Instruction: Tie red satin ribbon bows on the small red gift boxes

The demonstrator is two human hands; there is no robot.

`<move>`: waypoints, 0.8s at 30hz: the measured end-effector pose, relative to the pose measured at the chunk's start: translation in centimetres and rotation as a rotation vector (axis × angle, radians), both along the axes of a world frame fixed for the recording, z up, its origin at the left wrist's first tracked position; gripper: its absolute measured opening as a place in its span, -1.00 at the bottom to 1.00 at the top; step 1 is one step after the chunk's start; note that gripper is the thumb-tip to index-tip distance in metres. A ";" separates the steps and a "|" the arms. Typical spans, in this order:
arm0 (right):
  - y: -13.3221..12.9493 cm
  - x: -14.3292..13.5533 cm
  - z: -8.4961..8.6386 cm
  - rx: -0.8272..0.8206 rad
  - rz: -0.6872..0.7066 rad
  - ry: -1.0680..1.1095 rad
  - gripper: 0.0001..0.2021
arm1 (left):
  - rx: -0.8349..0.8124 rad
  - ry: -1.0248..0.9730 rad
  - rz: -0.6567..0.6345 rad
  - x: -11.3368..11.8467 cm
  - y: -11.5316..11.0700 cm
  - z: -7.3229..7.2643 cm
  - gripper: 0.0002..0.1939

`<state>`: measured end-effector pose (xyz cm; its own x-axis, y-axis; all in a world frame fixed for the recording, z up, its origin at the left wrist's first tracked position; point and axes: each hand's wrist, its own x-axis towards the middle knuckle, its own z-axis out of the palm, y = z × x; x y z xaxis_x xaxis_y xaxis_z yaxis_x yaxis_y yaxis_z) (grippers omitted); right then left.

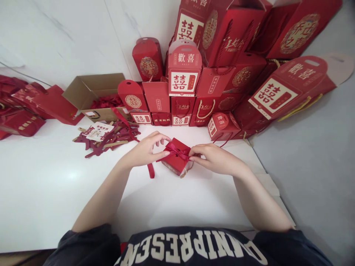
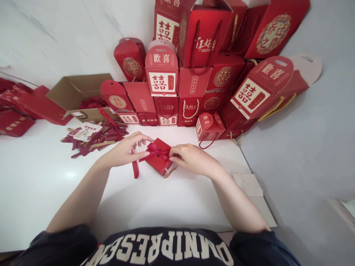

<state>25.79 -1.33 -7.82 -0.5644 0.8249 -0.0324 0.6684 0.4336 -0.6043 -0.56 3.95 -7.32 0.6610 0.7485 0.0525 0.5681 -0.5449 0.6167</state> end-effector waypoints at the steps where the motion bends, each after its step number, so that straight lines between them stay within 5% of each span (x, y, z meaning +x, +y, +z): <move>1: 0.0 0.0 0.0 -0.005 -0.006 -0.006 -0.82 | -0.038 -0.029 -0.027 0.3 0.1 -0.5 -0.62; 5: -0.1 -0.2 0.3 -0.049 0.037 -0.019 -0.78 | -0.283 -0.102 -0.101 1.0 0.2 -1.5 -0.75; 9: -0.1 -0.1 0.8 -0.078 0.060 -0.016 -0.75 | -0.482 -0.073 -0.149 0.7 0.0 -0.8 -0.73; 16: 0.5 0.0 0.1 -0.136 0.087 -0.017 -0.66 | -0.396 -0.037 -0.072 0.0 0.4 -0.5 -0.56; 21: 0.9 0.6 -1.3 -0.215 0.109 -0.147 -0.74 | -0.554 -0.046 -0.012 0.0 0.8 -1.3 -0.55; 24: 0.3 1.4 -1.2 -0.145 -0.005 -0.333 -0.85 | -0.611 -0.068 0.012 0.1 0.7 -1.4 -0.55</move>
<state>27.18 -1.02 -8.98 -0.4988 0.8012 -0.3305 0.8411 0.3554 -0.4078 -0.42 4.69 -8.70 0.6625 0.6638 -0.3471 0.5205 -0.0748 0.8506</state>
